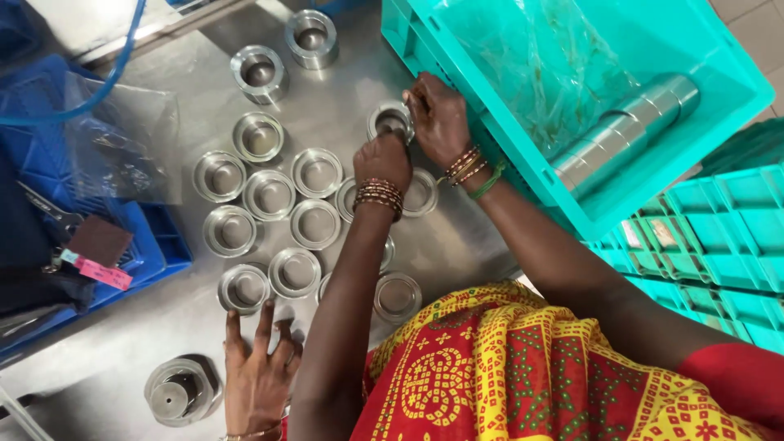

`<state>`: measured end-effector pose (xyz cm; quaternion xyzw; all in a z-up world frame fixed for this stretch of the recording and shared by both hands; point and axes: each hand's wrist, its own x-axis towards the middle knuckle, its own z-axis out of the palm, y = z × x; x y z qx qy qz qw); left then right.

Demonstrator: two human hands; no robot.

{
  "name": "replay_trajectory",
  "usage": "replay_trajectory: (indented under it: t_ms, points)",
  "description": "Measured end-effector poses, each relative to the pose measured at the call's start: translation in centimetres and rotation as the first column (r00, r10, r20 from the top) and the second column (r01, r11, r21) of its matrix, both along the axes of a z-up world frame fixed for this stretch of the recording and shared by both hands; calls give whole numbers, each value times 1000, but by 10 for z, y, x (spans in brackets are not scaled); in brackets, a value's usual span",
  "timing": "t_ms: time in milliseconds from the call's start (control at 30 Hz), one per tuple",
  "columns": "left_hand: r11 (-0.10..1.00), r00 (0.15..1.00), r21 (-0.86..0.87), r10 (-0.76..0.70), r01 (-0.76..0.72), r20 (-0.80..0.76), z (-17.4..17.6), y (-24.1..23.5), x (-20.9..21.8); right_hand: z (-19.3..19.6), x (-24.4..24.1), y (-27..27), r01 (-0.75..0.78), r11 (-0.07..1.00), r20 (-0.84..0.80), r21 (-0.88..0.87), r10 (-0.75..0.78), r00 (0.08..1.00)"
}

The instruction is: Sort and arrange metal cylindrical components on a workbench.

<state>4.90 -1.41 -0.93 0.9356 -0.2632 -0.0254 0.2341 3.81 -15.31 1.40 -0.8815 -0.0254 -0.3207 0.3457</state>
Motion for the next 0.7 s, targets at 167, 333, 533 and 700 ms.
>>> replay_trajectory:
  t_ms: [167, 333, 533, 700]
  points:
    - [857, 840, -371, 122, -358, -529, 42, 26, 14, 20, 37, 5, 33, 979, 6, 202, -35, 999]
    - [853, 850, -254, 334, -457, -407, 12, 39, 32, -7, 122, 21, -210, 976, 62, 52, 207, 976]
    - [936, 941, 143, 333, -323, -56, 25, 42, 10, -54, 158, 33, -410, 883, -6, -228, 420, 908]
    - [943, 953, 147, 304, -298, -18, 18, 55, -11, -35, 98, 37, -427, 894, -112, -135, 414, 903]
